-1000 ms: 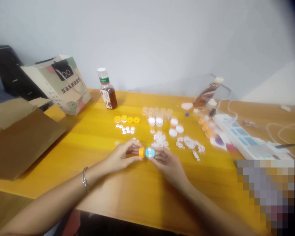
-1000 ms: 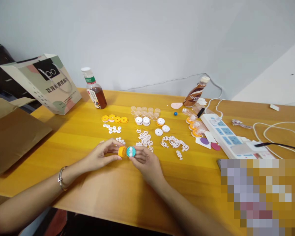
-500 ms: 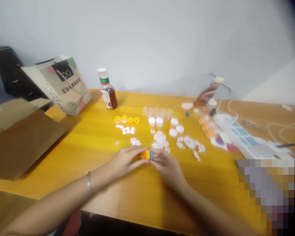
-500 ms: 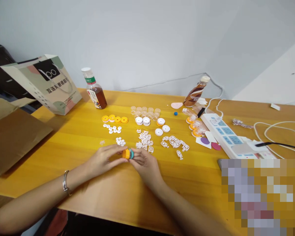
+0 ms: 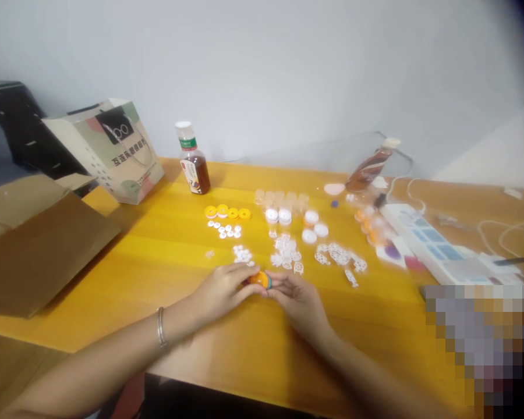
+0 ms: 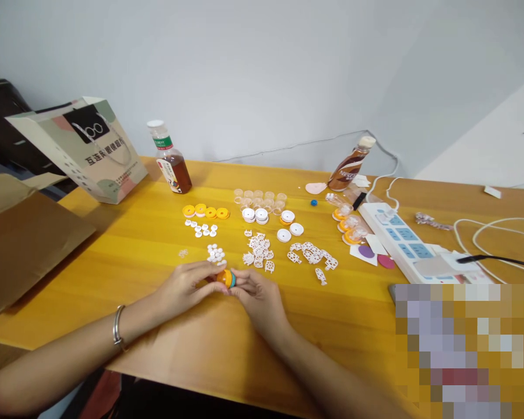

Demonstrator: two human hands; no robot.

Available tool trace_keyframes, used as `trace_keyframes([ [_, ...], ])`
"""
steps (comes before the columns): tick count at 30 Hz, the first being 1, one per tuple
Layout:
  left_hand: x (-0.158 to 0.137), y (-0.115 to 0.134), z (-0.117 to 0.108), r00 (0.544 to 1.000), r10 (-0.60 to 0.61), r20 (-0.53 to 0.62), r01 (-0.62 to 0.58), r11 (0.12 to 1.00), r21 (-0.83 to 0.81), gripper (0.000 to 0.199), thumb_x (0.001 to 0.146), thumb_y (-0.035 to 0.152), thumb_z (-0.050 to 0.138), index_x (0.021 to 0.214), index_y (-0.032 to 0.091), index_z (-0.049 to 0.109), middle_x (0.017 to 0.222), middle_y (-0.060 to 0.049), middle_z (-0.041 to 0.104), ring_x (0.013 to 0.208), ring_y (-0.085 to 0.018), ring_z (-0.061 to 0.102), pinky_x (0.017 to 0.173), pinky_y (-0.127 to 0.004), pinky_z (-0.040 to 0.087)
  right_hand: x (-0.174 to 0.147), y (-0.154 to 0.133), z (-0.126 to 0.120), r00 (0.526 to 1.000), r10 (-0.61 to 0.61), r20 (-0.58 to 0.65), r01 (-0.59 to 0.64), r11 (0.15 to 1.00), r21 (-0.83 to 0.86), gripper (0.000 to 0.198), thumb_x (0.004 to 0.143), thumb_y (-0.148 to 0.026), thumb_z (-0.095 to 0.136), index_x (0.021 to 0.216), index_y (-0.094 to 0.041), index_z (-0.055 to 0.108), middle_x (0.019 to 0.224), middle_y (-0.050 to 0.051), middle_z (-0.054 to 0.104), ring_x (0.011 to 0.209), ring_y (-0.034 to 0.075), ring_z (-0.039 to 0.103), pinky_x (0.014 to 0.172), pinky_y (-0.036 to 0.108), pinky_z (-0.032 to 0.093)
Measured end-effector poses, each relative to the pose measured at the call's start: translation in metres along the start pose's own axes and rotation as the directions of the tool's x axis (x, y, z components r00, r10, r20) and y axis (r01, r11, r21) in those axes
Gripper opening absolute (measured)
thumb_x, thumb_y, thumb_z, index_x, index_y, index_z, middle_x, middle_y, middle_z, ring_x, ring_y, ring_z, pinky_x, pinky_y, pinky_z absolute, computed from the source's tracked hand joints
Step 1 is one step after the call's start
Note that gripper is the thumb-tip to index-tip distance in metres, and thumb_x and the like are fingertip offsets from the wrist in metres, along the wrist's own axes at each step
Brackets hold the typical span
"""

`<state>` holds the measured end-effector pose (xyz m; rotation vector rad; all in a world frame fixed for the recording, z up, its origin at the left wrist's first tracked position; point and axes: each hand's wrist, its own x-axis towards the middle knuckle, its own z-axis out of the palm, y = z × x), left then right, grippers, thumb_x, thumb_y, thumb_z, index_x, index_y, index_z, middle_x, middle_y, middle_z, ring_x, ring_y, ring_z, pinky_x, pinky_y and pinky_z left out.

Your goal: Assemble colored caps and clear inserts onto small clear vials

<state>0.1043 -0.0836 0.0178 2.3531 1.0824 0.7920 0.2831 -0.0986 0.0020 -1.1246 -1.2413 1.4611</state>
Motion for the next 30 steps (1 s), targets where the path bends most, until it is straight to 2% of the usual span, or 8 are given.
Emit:
trace_keyframes([
  [3, 0.0, 0.001, -0.002, 0.999, 0.025, 0.033, -0.026, 1.0, 0.007, 0.024, 0.084, 0.034, 0.048, 0.095, 0.015, 0.059, 0.082, -0.004, 0.062, 0.072, -0.012, 0.057, 0.066, -0.024, 0.048, 0.0, 0.0, -0.001, 1.0, 0.002, 0.012, -0.002, 1.0, -0.017, 0.017, 0.065, -0.023, 0.066, 0.082, -0.021, 0.064, 0.071, 0.0, 0.069, 0.074, 0.017, 0.066, 0.078, 0.034, 0.05],
  [8, 0.001, -0.003, -0.002, 0.993, 0.114, 0.026, -0.113, 0.993, -0.034, 0.022, 0.083, 0.033, 0.05, 0.096, 0.017, 0.06, 0.084, -0.004, 0.061, 0.074, -0.011, 0.056, 0.069, -0.023, 0.048, 0.0, 0.0, -0.002, 0.999, 0.01, 0.05, -0.009, 1.0, -0.02, 0.018, 0.065, -0.023, 0.066, 0.083, -0.022, 0.066, 0.069, -0.001, 0.069, 0.071, 0.017, 0.065, 0.076, 0.033, 0.05],
  [12, 0.0, -0.005, -0.002, 0.992, 0.125, 0.031, -0.124, 0.992, -0.037, 0.025, 0.083, 0.033, 0.051, 0.1, 0.017, 0.059, 0.084, -0.004, 0.061, 0.074, -0.011, 0.056, 0.069, -0.024, 0.049, 0.0, -0.001, -0.002, 0.998, 0.041, 0.047, -0.04, 0.999, -0.013, 0.019, 0.063, -0.02, 0.067, 0.082, -0.023, 0.067, 0.071, -0.002, 0.069, 0.07, 0.017, 0.065, 0.076, 0.033, 0.05],
  [17, -0.002, -0.006, -0.004, 0.985, 0.165, 0.04, -0.164, 0.986, -0.03, 0.033, 0.083, 0.032, 0.051, 0.112, 0.017, 0.053, 0.098, -0.008, 0.059, 0.087, -0.015, 0.056, 0.077, -0.029, 0.049, 0.002, -0.001, -0.002, 0.996, 0.084, 0.036, -0.085, 0.996, 0.022, 0.02, 0.059, -0.018, 0.069, 0.079, -0.022, 0.066, 0.072, -0.001, 0.07, 0.07, 0.016, 0.064, 0.076, 0.033, 0.049],
  [22, -0.001, -0.006, -0.008, 0.987, 0.157, 0.04, -0.154, 0.986, -0.056, 0.039, 0.08, 0.031, 0.055, 0.116, 0.019, 0.05, 0.098, -0.008, 0.058, 0.086, -0.015, 0.056, 0.076, -0.029, 0.05, 0.004, 0.0, -0.005, 0.99, 0.091, 0.11, -0.098, 0.993, 0.068, 0.023, 0.062, -0.019, 0.069, 0.083, -0.02, 0.061, 0.074, -0.001, 0.068, 0.07, 0.015, 0.063, 0.077, 0.032, 0.048],
  [27, -0.004, -0.011, -0.002, 0.973, 0.224, -0.046, -0.225, 0.974, -0.009, 0.042, 0.079, 0.027, 0.055, 0.119, 0.018, 0.047, 0.099, -0.009, 0.058, 0.086, -0.015, 0.057, 0.074, -0.029, 0.051, 0.003, -0.005, -0.009, 0.971, 0.07, 0.23, -0.09, 0.993, 0.077, 0.036, 0.071, -0.027, 0.065, 0.102, -0.023, 0.049, 0.078, -0.001, 0.065, 0.078, 0.015, 0.063, 0.081, 0.033, 0.045],
  [30, -0.006, -0.013, 0.006, 0.961, 0.255, -0.11, -0.251, 0.967, 0.048, 0.043, 0.078, 0.025, 0.056, 0.12, 0.019, 0.046, 0.101, -0.009, 0.057, 0.09, -0.016, 0.056, 0.077, -0.03, 0.051, 0.002, -0.008, -0.008, 0.967, 0.047, 0.252, -0.07, 0.994, 0.083, 0.034, 0.074, -0.031, 0.062, 0.102, -0.024, 0.044, 0.078, -0.001, 0.064, 0.077, 0.014, 0.063, 0.08, 0.032, 0.045],
])
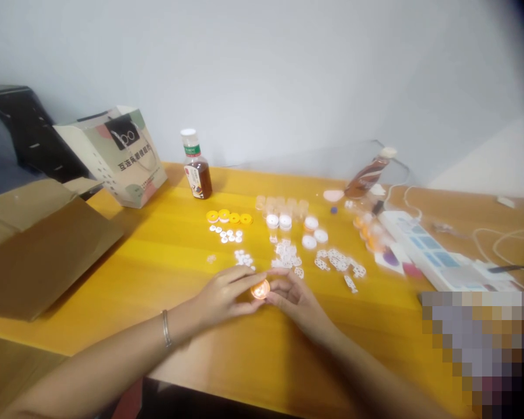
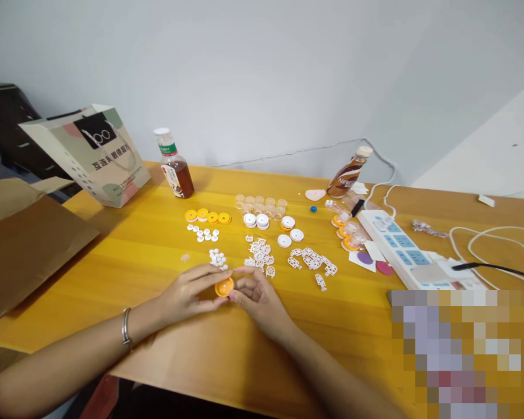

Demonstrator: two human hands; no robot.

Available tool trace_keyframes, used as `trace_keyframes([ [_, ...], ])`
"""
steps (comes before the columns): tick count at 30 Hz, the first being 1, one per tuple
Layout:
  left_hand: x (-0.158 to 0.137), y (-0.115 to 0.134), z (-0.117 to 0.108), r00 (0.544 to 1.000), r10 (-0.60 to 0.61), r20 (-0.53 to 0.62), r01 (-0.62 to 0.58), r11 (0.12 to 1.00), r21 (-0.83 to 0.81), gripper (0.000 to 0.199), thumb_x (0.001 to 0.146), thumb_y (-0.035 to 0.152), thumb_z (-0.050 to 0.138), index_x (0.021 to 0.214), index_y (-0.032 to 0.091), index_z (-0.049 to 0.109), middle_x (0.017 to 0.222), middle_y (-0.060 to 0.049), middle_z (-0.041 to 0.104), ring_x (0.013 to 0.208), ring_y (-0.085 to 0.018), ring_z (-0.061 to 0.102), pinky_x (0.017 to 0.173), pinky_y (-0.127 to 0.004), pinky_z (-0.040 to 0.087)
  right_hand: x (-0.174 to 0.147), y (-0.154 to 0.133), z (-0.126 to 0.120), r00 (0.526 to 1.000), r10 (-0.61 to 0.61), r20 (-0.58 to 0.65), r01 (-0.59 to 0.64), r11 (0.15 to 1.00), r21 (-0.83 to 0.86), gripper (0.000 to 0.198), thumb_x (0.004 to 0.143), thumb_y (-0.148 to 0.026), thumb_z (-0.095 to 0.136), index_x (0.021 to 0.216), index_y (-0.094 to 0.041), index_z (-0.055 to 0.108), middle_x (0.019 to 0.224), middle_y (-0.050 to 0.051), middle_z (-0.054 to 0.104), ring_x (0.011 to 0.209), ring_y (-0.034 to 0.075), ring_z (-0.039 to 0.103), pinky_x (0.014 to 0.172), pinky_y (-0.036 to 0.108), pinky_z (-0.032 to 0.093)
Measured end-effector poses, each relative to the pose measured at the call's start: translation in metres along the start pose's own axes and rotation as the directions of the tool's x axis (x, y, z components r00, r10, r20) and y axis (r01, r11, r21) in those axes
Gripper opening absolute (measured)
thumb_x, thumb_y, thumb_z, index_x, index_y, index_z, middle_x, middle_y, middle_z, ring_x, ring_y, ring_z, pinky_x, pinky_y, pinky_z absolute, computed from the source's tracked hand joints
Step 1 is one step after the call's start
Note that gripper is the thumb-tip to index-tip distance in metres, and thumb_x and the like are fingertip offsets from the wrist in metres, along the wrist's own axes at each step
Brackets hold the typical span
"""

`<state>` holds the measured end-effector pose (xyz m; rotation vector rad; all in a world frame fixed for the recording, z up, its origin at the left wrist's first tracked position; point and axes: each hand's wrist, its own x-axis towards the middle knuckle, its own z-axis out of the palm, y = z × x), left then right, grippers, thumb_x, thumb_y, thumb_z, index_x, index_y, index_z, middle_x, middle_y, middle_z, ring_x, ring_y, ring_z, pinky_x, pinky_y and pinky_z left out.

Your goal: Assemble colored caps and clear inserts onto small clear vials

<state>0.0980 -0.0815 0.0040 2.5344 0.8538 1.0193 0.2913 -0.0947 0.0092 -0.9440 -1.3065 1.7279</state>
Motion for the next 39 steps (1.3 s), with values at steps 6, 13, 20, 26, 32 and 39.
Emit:
trace_keyframes([
  [6, -0.001, 0.0, 0.004, 1.0, 0.012, 0.024, -0.013, 1.0, 0.014, 0.04, 0.078, 0.025, 0.056, 0.117, 0.017, 0.047, 0.098, -0.009, 0.058, 0.086, -0.015, 0.057, 0.074, -0.028, 0.051, 0.001, -0.01, -0.01, 0.996, -0.062, -0.067, 0.036, 0.944, -0.329, 0.027, 0.072, -0.04, 0.059, 0.09, -0.022, 0.05, 0.065, -0.001, 0.064, 0.064, 0.016, 0.062, 0.065, 0.029, 0.048],
  [13, -0.003, 0.003, 0.005, 0.965, -0.015, 0.261, 0.005, 0.999, 0.04, 0.04, 0.076, 0.023, 0.052, 0.115, 0.016, 0.046, 0.092, -0.007, 0.06, 0.079, -0.015, 0.055, 0.071, -0.028, 0.048, 0.004, -0.037, -0.082, 0.837, -0.383, -0.392, -0.197, 0.457, -0.867, 0.022, 0.072, -0.041, 0.054, 0.069, -0.02, 0.055, 0.063, 0.002, 0.061, 0.056, 0.016, 0.056, 0.053, 0.027, 0.041],
  [20, 0.0, 0.007, 0.003, 0.949, -0.018, 0.314, 0.02, 1.0, -0.003, 0.02, 0.076, 0.02, 0.049, 0.095, 0.016, 0.051, 0.086, -0.005, 0.058, 0.078, -0.014, 0.052, 0.07, -0.026, 0.045, 0.007, -0.026, -0.105, 0.91, -0.295, -0.291, -0.228, 0.23, -0.946, 0.007, 0.07, -0.027, 0.051, 0.067, -0.021, 0.05, 0.067, 0.003, 0.059, 0.062, 0.018, 0.055, 0.054, 0.027, 0.039],
  [26, 0.002, 0.002, -0.003, 0.94, 0.022, 0.341, -0.002, 0.998, -0.06, 0.022, 0.076, 0.018, 0.05, 0.098, 0.017, 0.05, 0.09, -0.005, 0.058, 0.082, -0.015, 0.052, 0.075, -0.027, 0.045, 0.008, -0.025, -0.094, 0.918, -0.33, -0.221, -0.171, 0.173, -0.97, 0.01, 0.073, -0.027, 0.046, 0.067, -0.022, 0.053, 0.06, 0.001, 0.055, 0.057, 0.017, 0.053, 0.052, 0.027, 0.036],
  [32, 0.005, 0.004, -0.007, 0.937, 0.044, 0.347, -0.001, 0.992, -0.124, 0.026, 0.077, 0.023, 0.053, 0.102, 0.017, 0.05, 0.096, -0.006, 0.057, 0.088, -0.015, 0.052, 0.08, -0.028, 0.045, 0.009, -0.026, -0.085, 0.92, -0.333, -0.209, -0.158, 0.175, -0.972, 0.014, 0.069, -0.019, 0.046, 0.057, -0.022, 0.053, 0.055, 0.001, 0.053, 0.055, 0.016, 0.051, 0.051, 0.026, 0.033],
  [39, 0.013, -0.003, -0.006, 0.979, -0.101, 0.179, 0.114, 0.991, -0.063, 0.023, 0.085, 0.026, 0.047, 0.105, 0.017, 0.051, 0.101, -0.008, 0.056, 0.096, -0.016, 0.05, 0.085, -0.033, 0.043, 0.009, -0.029, -0.067, 0.855, -0.374, -0.358, -0.047, 0.633, -0.773, 0.017, 0.074, -0.035, 0.052, 0.075, -0.02, 0.06, 0.068, 0.002, 0.06, 0.062, 0.017, 0.054, 0.058, 0.028, 0.04],
])
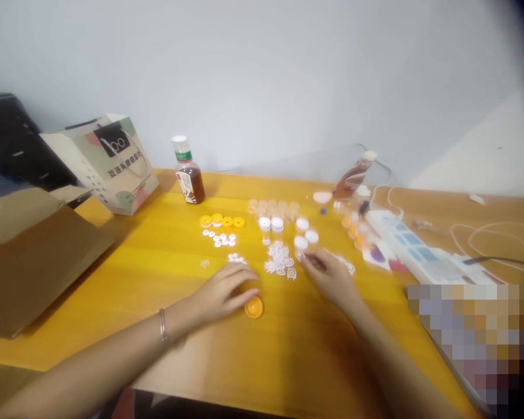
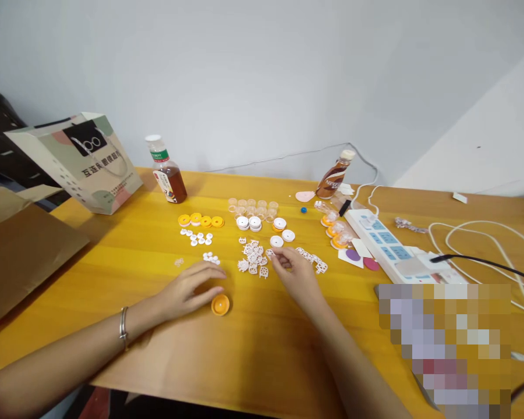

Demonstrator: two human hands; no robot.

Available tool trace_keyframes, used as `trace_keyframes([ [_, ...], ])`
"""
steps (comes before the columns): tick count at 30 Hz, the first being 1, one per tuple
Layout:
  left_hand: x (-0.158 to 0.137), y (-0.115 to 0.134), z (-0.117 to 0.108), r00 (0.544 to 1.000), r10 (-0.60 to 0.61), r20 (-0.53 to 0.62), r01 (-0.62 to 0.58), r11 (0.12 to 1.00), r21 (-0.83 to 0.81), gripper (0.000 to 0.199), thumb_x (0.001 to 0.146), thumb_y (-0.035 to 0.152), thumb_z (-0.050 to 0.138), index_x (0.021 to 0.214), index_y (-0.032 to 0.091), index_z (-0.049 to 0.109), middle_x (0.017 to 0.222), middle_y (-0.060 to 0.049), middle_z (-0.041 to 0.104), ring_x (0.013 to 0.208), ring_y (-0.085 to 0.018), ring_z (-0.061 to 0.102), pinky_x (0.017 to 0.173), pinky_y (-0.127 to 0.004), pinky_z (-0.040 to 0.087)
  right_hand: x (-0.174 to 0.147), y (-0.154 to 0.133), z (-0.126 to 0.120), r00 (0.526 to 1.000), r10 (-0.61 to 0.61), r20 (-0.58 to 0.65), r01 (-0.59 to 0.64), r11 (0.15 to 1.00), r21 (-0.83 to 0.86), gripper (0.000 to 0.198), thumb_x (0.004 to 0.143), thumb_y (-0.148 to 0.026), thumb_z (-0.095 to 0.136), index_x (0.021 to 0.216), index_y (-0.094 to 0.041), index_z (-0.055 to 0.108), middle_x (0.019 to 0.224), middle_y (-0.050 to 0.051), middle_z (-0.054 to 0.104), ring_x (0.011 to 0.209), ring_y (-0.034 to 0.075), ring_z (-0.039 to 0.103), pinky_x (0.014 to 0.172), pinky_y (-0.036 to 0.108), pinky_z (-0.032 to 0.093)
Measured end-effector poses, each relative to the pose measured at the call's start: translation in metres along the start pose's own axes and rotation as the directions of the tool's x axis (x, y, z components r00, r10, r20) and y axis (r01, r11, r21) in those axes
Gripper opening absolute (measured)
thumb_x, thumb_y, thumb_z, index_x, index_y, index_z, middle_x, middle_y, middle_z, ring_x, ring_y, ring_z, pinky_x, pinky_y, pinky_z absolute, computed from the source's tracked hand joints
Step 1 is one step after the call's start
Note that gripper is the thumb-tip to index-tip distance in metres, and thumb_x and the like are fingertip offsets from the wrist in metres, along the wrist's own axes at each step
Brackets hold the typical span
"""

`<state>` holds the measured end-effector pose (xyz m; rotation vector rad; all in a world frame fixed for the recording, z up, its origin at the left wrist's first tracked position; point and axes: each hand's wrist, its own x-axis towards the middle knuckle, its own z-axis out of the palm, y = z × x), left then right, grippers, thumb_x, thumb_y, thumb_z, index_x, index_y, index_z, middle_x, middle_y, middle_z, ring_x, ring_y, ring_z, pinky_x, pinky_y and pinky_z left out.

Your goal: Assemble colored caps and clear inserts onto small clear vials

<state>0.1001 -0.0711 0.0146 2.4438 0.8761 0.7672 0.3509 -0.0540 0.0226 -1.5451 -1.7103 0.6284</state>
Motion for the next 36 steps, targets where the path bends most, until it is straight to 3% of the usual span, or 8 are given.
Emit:
trace_keyframes([
  [6, 0.031, -0.01, 0.006, 0.996, 0.079, 0.033, -0.084, 0.973, 0.217, 0.023, 0.088, 0.021, 0.038, 0.105, 0.016, 0.053, 0.097, -0.007, 0.057, 0.089, -0.016, 0.051, 0.078, -0.031, 0.043, -0.013, -0.013, 0.024, 0.97, 0.136, 0.201, -0.215, 0.866, 0.452, 0.028, 0.072, -0.043, 0.056, 0.086, -0.019, 0.062, 0.052, -0.004, 0.051, 0.05, 0.012, 0.047, 0.053, 0.026, 0.038],
  [11, 0.05, -0.016, 0.023, 0.99, 0.111, 0.09, -0.137, 0.913, 0.385, 0.022, 0.088, 0.02, 0.038, 0.095, 0.015, 0.058, 0.091, -0.007, 0.059, 0.083, -0.017, 0.053, 0.073, -0.03, 0.042, -0.019, -0.012, 0.039, 0.964, 0.189, 0.186, -0.264, 0.761, 0.592, 0.035, 0.07, -0.043, 0.061, 0.096, -0.02, 0.061, 0.056, -0.004, 0.052, 0.053, 0.011, 0.046, 0.054, 0.025, 0.039],
  [16, 0.049, -0.019, 0.029, 0.991, 0.094, 0.09, -0.123, 0.908, 0.4, 0.022, 0.088, 0.023, 0.039, 0.086, 0.015, 0.059, 0.082, -0.005, 0.06, 0.074, -0.016, 0.053, 0.065, -0.028, 0.039, -0.021, -0.012, 0.041, 0.959, 0.234, 0.161, -0.282, 0.72, 0.634, 0.027, 0.067, -0.039, 0.065, 0.087, -0.021, 0.065, 0.065, -0.001, 0.057, 0.062, 0.013, 0.049, 0.066, 0.029, 0.043],
  [20, 0.049, -0.017, 0.026, 0.997, 0.055, 0.061, -0.069, 0.963, 0.259, 0.02, 0.087, 0.022, 0.041, 0.083, 0.016, 0.059, 0.079, -0.004, 0.059, 0.075, -0.015, 0.053, 0.068, -0.027, 0.04, -0.022, -0.015, 0.042, 0.95, 0.261, 0.172, -0.305, 0.655, 0.691, 0.02, 0.065, -0.036, 0.068, 0.077, -0.02, 0.064, 0.065, -0.001, 0.06, 0.065, 0.014, 0.053, 0.072, 0.03, 0.045],
  [24, 0.048, -0.014, 0.016, 0.997, -0.058, -0.058, 0.056, 0.998, -0.039, 0.011, 0.082, 0.021, 0.048, 0.082, 0.015, 0.057, 0.081, -0.003, 0.058, 0.077, -0.013, 0.052, 0.067, -0.024, 0.041, -0.022, -0.016, 0.042, 0.933, 0.295, 0.206, -0.346, 0.575, 0.741, 0.021, 0.062, -0.035, 0.071, 0.073, -0.02, 0.062, 0.068, 0.0, 0.062, 0.066, 0.014, 0.057, 0.073, 0.031, 0.047],
  [26, 0.046, -0.011, 0.01, 0.985, -0.141, -0.097, 0.117, 0.969, -0.216, 0.011, 0.081, 0.024, 0.051, 0.08, 0.014, 0.056, 0.08, -0.003, 0.056, 0.073, -0.012, 0.051, 0.063, -0.023, 0.041, -0.022, -0.018, 0.042, 0.923, 0.302, 0.237, -0.371, 0.543, 0.753, 0.023, 0.061, -0.036, 0.072, 0.071, -0.019, 0.061, 0.07, 0.001, 0.064, 0.066, 0.014, 0.059, 0.073, 0.031, 0.048],
  [30, 0.035, -0.005, 0.002, 0.976, -0.217, -0.029, 0.174, 0.851, -0.495, 0.016, 0.079, 0.029, 0.055, 0.08, 0.014, 0.058, 0.08, -0.002, 0.053, 0.069, -0.01, 0.05, 0.062, -0.023, 0.041, -0.024, -0.026, 0.046, 0.912, 0.256, 0.32, -0.409, 0.542, 0.734, 0.024, 0.061, -0.037, 0.071, 0.073, -0.018, 0.063, 0.074, 0.002, 0.066, 0.068, 0.014, 0.06, 0.074, 0.031, 0.049],
  [36, 0.024, -0.001, 0.003, 0.948, -0.304, -0.09, 0.222, 0.838, -0.498, 0.013, 0.079, 0.027, 0.054, 0.076, 0.016, 0.059, 0.078, -0.002, 0.051, 0.072, -0.011, 0.049, 0.064, -0.025, 0.04, -0.03, -0.033, 0.056, 0.898, 0.185, 0.399, -0.435, 0.511, 0.742, 0.024, 0.063, -0.036, 0.07, 0.08, -0.02, 0.067, 0.082, 0.002, 0.068, 0.074, 0.015, 0.062, 0.079, 0.033, 0.049],
])
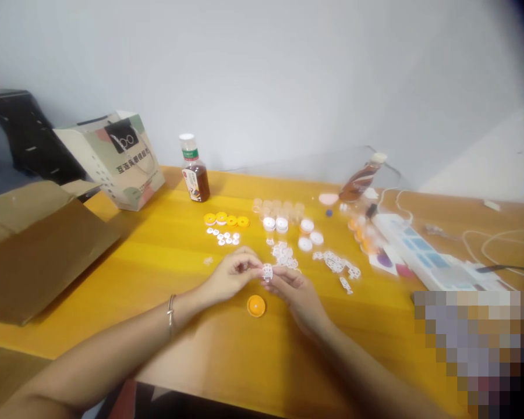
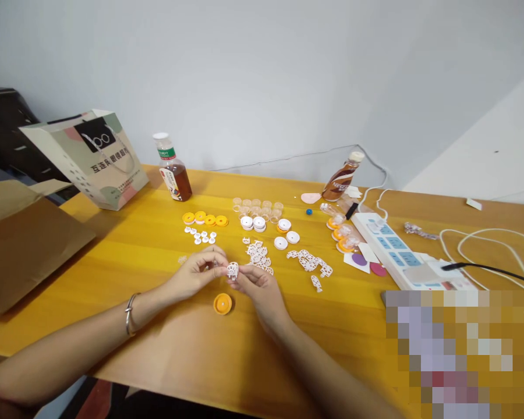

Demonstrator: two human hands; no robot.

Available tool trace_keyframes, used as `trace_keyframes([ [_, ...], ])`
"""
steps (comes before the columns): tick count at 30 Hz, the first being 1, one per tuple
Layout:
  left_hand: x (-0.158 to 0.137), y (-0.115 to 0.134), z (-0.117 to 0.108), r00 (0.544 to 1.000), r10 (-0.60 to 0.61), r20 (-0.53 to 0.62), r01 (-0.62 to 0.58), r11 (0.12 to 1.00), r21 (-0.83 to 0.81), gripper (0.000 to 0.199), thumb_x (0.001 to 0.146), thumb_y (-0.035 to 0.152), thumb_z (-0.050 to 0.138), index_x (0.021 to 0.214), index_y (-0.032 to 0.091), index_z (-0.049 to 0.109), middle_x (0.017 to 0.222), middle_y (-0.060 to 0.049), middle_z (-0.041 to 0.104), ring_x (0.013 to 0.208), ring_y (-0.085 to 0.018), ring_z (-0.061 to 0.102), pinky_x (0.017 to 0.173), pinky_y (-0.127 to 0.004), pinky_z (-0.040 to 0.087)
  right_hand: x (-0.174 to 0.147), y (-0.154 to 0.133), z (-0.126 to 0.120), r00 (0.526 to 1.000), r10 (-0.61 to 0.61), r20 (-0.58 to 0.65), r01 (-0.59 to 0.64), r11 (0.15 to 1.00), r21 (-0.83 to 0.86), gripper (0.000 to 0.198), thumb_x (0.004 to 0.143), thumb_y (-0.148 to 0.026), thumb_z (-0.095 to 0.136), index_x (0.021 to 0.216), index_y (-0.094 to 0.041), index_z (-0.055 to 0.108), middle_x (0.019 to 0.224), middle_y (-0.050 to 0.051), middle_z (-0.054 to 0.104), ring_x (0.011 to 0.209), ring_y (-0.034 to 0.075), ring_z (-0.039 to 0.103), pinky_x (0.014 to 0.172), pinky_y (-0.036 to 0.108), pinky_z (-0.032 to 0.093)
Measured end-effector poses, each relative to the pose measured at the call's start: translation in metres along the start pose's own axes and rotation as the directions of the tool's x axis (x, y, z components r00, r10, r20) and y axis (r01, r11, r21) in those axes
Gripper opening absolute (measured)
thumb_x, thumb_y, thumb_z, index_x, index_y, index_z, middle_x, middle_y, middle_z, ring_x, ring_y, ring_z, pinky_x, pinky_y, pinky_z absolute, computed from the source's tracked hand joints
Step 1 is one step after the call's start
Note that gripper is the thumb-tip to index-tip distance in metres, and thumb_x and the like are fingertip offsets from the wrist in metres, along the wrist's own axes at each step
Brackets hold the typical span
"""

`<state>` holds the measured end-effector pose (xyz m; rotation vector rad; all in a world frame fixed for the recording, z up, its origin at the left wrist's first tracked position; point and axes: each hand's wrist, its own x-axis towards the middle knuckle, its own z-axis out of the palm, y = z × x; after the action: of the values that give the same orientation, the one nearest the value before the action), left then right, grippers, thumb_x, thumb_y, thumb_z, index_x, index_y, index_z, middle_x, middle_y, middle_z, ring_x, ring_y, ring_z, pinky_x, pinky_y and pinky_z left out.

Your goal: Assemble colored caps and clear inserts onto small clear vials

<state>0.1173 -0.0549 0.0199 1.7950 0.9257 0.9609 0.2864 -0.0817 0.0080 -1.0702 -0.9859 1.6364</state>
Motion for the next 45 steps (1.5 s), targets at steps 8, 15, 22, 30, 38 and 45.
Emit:
trace_keyframes([
  [8, -0.002, -0.005, 0.002, 1.0, -0.015, -0.019, 0.016, 0.999, 0.043, 0.011, 0.08, 0.023, 0.052, 0.075, 0.014, 0.058, 0.077, -0.002, 0.052, 0.072, -0.011, 0.048, 0.065, -0.024, 0.039, -0.001, 0.004, -0.003, 0.999, 0.053, -0.01, -0.052, 0.997, 0.062, 0.019, 0.062, -0.034, 0.072, 0.075, -0.021, 0.068, 0.078, 0.0, 0.068, 0.073, 0.013, 0.061, 0.08, 0.03, 0.048],
  [15, -0.005, -0.008, 0.004, 0.998, -0.052, 0.019, 0.053, 0.996, -0.069, 0.014, 0.08, 0.027, 0.052, 0.077, 0.013, 0.056, 0.079, -0.003, 0.053, 0.075, -0.013, 0.05, 0.069, -0.026, 0.039, -0.003, 0.002, -0.005, 0.989, 0.133, 0.057, -0.143, 0.96, 0.241, 0.016, 0.06, -0.027, 0.075, 0.071, -0.02, 0.067, 0.073, -0.002, 0.065, 0.069, 0.009, 0.06, 0.078, 0.024, 0.047],
  [22, -0.004, -0.006, 0.004, 0.997, -0.065, 0.038, 0.071, 0.98, -0.186, 0.016, 0.079, 0.028, 0.054, 0.075, 0.013, 0.055, 0.082, -0.004, 0.053, 0.08, -0.014, 0.05, 0.076, -0.028, 0.038, -0.002, -0.001, -0.007, 0.995, 0.095, 0.044, -0.103, 0.951, 0.291, 0.013, 0.059, -0.02, 0.076, 0.067, -0.02, 0.065, 0.065, -0.005, 0.064, 0.064, 0.006, 0.057, 0.069, 0.018, 0.045],
  [30, -0.005, -0.005, 0.005, 0.999, -0.039, 0.008, 0.04, 0.979, -0.201, 0.015, 0.079, 0.028, 0.054, 0.077, 0.014, 0.056, 0.079, -0.004, 0.053, 0.078, -0.014, 0.05, 0.074, -0.028, 0.038, -0.004, 0.001, -0.005, 0.989, 0.119, 0.09, -0.137, 0.962, 0.237, 0.014, 0.06, -0.022, 0.075, 0.072, -0.02, 0.069, 0.07, -0.002, 0.066, 0.064, 0.007, 0.057, 0.069, 0.021, 0.045],
  [38, -0.006, -0.008, 0.01, 0.996, -0.068, -0.05, 0.056, 0.978, -0.201, 0.013, 0.078, 0.026, 0.055, 0.076, 0.014, 0.057, 0.081, -0.003, 0.052, 0.077, -0.013, 0.05, 0.073, -0.027, 0.039, -0.004, 0.004, -0.006, 0.989, 0.108, 0.099, -0.124, 0.977, 0.175, 0.014, 0.061, -0.027, 0.073, 0.073, -0.02, 0.071, 0.071, -0.001, 0.066, 0.066, 0.008, 0.056, 0.074, 0.023, 0.043],
  [45, -0.006, -0.004, 0.008, 0.998, -0.05, -0.046, 0.047, 0.997, -0.059, 0.012, 0.08, 0.023, 0.051, 0.075, 0.014, 0.056, 0.078, -0.003, 0.053, 0.076, -0.013, 0.049, 0.07, -0.026, 0.038, -0.004, 0.002, -0.004, 0.994, 0.088, 0.067, -0.094, 0.991, 0.096, 0.014, 0.062, -0.03, 0.072, 0.07, -0.019, 0.07, 0.066, 0.0, 0.065, 0.063, 0.01, 0.054, 0.071, 0.025, 0.043],
])
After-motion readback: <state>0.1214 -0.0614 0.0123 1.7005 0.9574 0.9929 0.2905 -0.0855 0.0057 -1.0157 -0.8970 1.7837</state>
